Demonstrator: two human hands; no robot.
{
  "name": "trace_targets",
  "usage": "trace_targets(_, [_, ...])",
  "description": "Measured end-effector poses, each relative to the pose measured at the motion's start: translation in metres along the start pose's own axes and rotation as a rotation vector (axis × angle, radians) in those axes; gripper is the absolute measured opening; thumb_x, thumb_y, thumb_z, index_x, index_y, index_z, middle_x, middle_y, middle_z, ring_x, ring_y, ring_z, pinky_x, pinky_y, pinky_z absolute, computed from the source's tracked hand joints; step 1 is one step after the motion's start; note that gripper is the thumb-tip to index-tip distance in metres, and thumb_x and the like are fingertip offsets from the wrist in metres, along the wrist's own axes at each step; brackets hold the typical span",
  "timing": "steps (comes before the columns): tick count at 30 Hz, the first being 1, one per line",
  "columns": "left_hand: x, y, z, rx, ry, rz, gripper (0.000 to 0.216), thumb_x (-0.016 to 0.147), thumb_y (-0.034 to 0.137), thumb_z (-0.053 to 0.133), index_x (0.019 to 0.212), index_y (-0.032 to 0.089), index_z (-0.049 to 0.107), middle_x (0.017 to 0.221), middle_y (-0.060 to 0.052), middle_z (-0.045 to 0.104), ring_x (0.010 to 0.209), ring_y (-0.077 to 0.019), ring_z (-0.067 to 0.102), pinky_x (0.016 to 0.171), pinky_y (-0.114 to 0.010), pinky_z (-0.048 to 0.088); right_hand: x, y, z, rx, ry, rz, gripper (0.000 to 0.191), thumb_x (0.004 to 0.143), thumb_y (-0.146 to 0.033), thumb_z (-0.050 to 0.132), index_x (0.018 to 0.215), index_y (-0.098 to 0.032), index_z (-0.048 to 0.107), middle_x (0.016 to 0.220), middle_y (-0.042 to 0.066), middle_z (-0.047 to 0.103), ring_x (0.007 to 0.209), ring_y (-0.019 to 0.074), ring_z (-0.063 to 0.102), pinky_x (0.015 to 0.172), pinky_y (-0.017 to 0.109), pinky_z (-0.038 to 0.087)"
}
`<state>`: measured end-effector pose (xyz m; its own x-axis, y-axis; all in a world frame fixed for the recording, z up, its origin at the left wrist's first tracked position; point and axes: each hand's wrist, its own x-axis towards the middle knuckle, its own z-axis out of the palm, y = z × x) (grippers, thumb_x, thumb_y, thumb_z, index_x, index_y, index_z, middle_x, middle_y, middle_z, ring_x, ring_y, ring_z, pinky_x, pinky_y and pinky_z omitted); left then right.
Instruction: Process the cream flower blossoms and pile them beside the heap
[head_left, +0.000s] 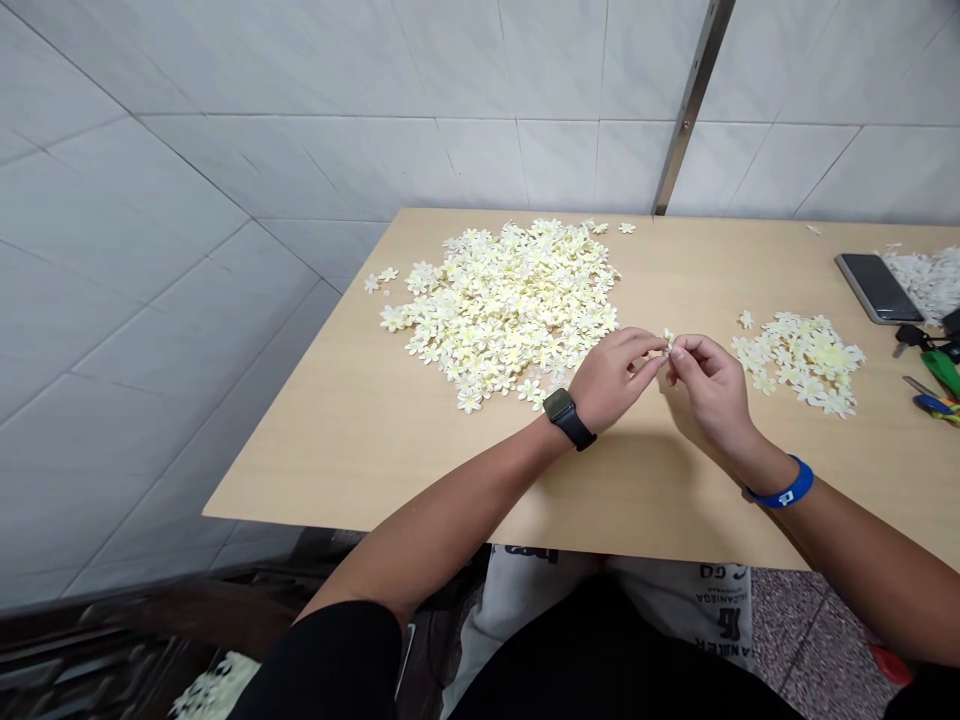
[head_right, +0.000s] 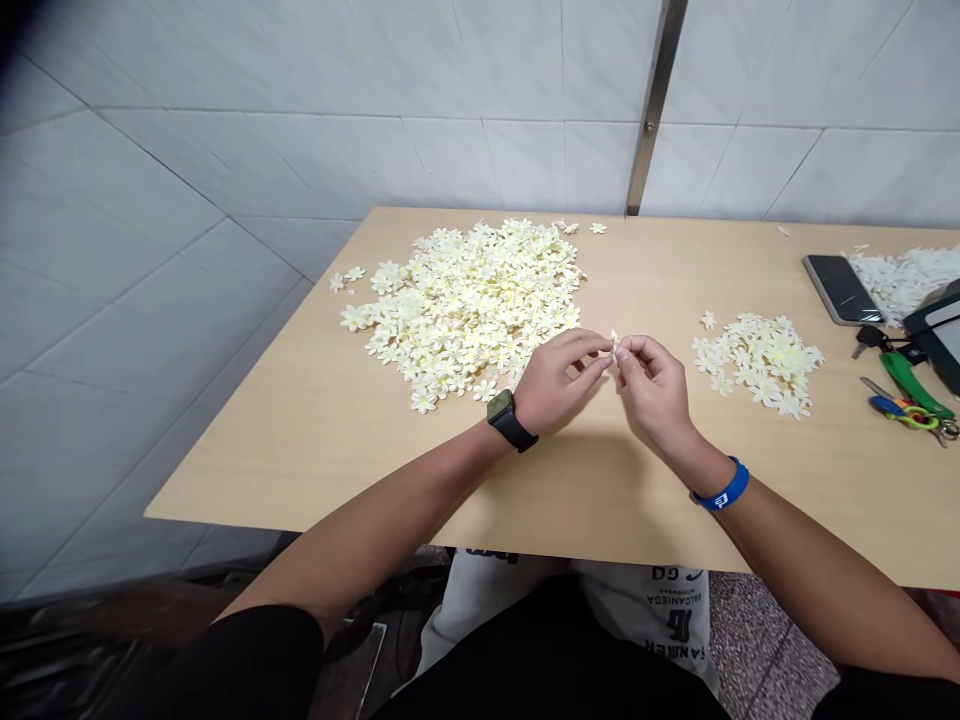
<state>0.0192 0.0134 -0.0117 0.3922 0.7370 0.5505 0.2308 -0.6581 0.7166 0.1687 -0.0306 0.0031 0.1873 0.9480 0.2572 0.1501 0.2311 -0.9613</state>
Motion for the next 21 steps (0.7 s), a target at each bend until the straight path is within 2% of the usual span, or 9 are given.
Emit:
trace_targets(6, [0.0003, -0.0027, -0.0005, 0.014, 0.017, 0.037, 0.014, 0.098, 0.021, 0.062, 0.103, 0.017, 0.074, 0.104, -0.007, 0.074, 0.096, -0.0136, 0.068, 0.071, -0.022, 0.057, -0.0003, 0.0016, -0.0012, 0.051, -0.019, 0.025, 0.033, 0.086, -0.053, 0.074, 0.079, -0.022, 0.065, 0.064, -0.001, 0.054, 0.061, 0.0143, 0.048, 0.058, 0.029, 0.04])
trace_targets(19, [0.0006, -0.0038, -0.0012, -0.014, 0.033, 0.048, 0.014, 0.097, 0.02, 0.062, 0.099, 0.017, 0.075, 0.101, -0.007, 0.075, 0.093, -0.014, 0.069, 0.07, -0.023, 0.056, -0.0013, 0.0026, 0.0001, 0.115, -0.023, 0.069, 0.035, 0.081, -0.055, 0.078, 0.078, -0.022, 0.067, 0.063, -0.002, 0.052, 0.059, 0.0132, 0.045, 0.054, 0.028, 0.036])
trace_targets(21, [0.0009, -0.0044, -0.0021, 0.004, 0.028, 0.054, 0.014, 0.098, 0.019, 0.061, 0.099, 0.017, 0.075, 0.101, -0.007, 0.075, 0.094, -0.0144, 0.069, 0.075, -0.025, 0.057, -0.0006, 0.0023, -0.0006, 0.107, -0.023, 0.069, 0.036, 0.081, -0.056, 0.079, 0.077, -0.022, 0.067, 0.063, -0.001, 0.052, 0.059, 0.0134, 0.045, 0.054, 0.028, 0.036])
